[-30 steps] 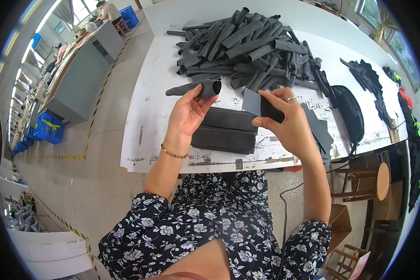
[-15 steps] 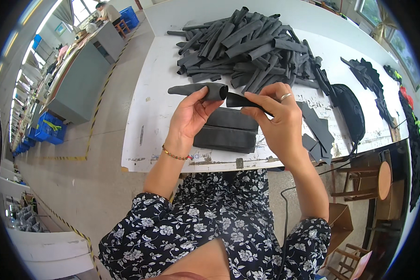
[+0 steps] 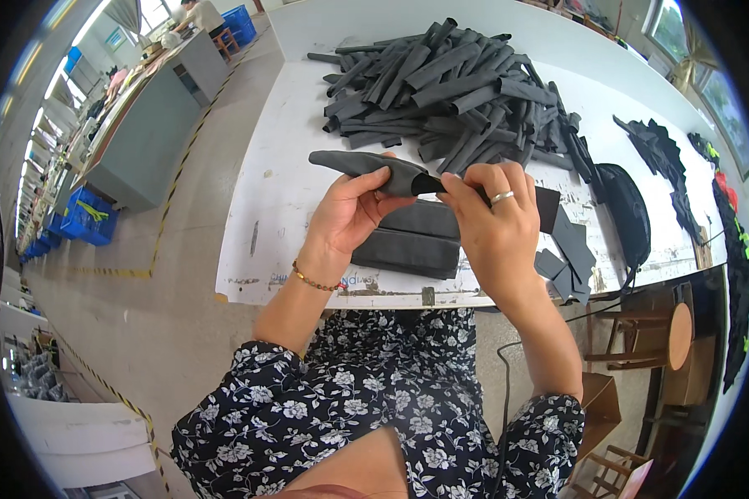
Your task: The person inserts small black fabric pieces into larger black fabric sleeves at a white workbench. They handle the items one by one, folding the sleeves over the inserts and stacking the finished units into a neat pile on the table.
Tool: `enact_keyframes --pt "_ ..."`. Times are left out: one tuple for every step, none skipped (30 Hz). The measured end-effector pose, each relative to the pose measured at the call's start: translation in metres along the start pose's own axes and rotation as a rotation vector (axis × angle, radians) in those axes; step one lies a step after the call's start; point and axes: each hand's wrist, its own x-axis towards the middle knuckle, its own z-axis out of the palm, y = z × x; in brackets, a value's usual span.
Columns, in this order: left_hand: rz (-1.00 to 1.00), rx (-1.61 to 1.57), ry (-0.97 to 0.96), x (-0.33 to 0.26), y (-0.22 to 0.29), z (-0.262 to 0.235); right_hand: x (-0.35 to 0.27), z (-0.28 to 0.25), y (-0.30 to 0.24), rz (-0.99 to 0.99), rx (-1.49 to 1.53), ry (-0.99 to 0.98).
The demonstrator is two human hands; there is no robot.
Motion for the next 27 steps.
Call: enact_keyframes --pt "0.025 0.025 -0.001 -0.002 0.000 0.003 0.000 0.000 -0.001 -0.026 -0.027 0.015" --pt "0.049 0.051 -0.003 -0.005 0.000 0.007 0.000 0.001 -0.004 -0.052 -0.054 0.029" --pt "0.079 0.079 -0.003 -0.009 0.000 0.012 0.000 0.002 -0.005 -0.081 -0.077 0.047" --pt "0.149 0.147 0.010 -0.012 -0.001 0.017 -0.003 0.005 -0.005 -0.097 -0.094 0.035" --pt "0.218 0.216 0.023 -0.016 -0.005 0.023 -0.005 0.008 -0.007 -0.082 -0.098 0.047" --pt "0.286 0.283 0.031 -0.019 -0.007 0.027 -0.004 0.009 -0.011 -0.066 -0.107 0.060" --pt "0.336 0.338 0.039 -0.021 -0.008 0.029 -0.005 0.009 -0.013 -0.050 -0.117 0.074" --pt "0.385 0.392 0.047 -0.023 -0.010 0.031 -0.007 0.007 -0.014 -0.023 -0.138 0.051" --pt "0.441 0.450 0.060 -0.025 -0.009 0.032 -0.008 0.008 -0.017 0.004 -0.124 0.073" --pt "0.475 0.420 -0.051 -0.028 -0.006 0.035 -0.009 0.009 -0.020 0.033 -0.111 0.095" --pt "0.511 0.342 -0.100 -0.024 -0.009 0.040 -0.011 0.011 -0.022 0.062 -0.098 0.116" --pt "0.547 0.264 -0.144 -0.020 -0.015 0.046 -0.015 0.017 -0.023 0.066 -0.068 0.125" --pt "0.581 0.185 -0.189 -0.016 -0.019 0.050 -0.019 0.023 -0.026 0.091 -0.010 0.136" --pt "0.501 0.185 -0.235 -0.014 -0.020 0.048 -0.021 0.029 -0.030 0.116 0.048 0.145" --pt "0.418 0.188 -0.278 -0.011 -0.022 0.046 -0.020 0.033 -0.035 0.140 0.105 0.154" --pt "0.409 0.214 -0.301 -0.005 -0.026 0.041 -0.018 0.034 -0.040 0.124 0.128 0.179" --pt "0.400 0.240 -0.325 -0.002 -0.027 0.039 -0.023 0.034 -0.039 0.135 0.141 0.150" --pt "0.448 0.289 -0.283 -0.001 -0.025 0.038 -0.032 0.036 -0.036 0.147 0.150 0.120" --pt "0.465 0.281 -0.284 -0.001 -0.027 0.038 -0.042 0.036 -0.032 0.165 0.153 0.090" --pt "0.482 0.273 -0.284 0.000 -0.029 0.038 -0.049 0.035 -0.030 0.163 0.207 0.068" --pt "0.491 0.267 -0.276 -0.002 -0.033 0.037 -0.049 0.034 -0.031 0.151 0.218 0.047" --pt "0.444 0.185 -0.238 -0.008 -0.039 0.042 -0.045 0.033 -0.033 0.138 0.230 0.026" --pt "0.421 0.174 -0.226 -0.010 -0.043 0.042 -0.041 0.033 -0.034 0.125 0.242 0.004" --pt "0.402 0.165 -0.216 -0.011 -0.045 0.042 -0.037 0.035 -0.036 0.102 0.249 0.003" --pt "0.385 0.155 -0.204 -0.012 -0.047 0.042 -0.037 0.033 -0.037 0.132 0.253 -0.030" --pt "0.418 0.182 -0.221 -0.010 -0.050 0.038 -0.036 0.031 -0.037 0.161 0.258 -0.063" --pt "0.419 0.184 -0.196 -0.009 -0.047 0.035 -0.032 0.030 -0.037 0.180 0.269 -0.093"
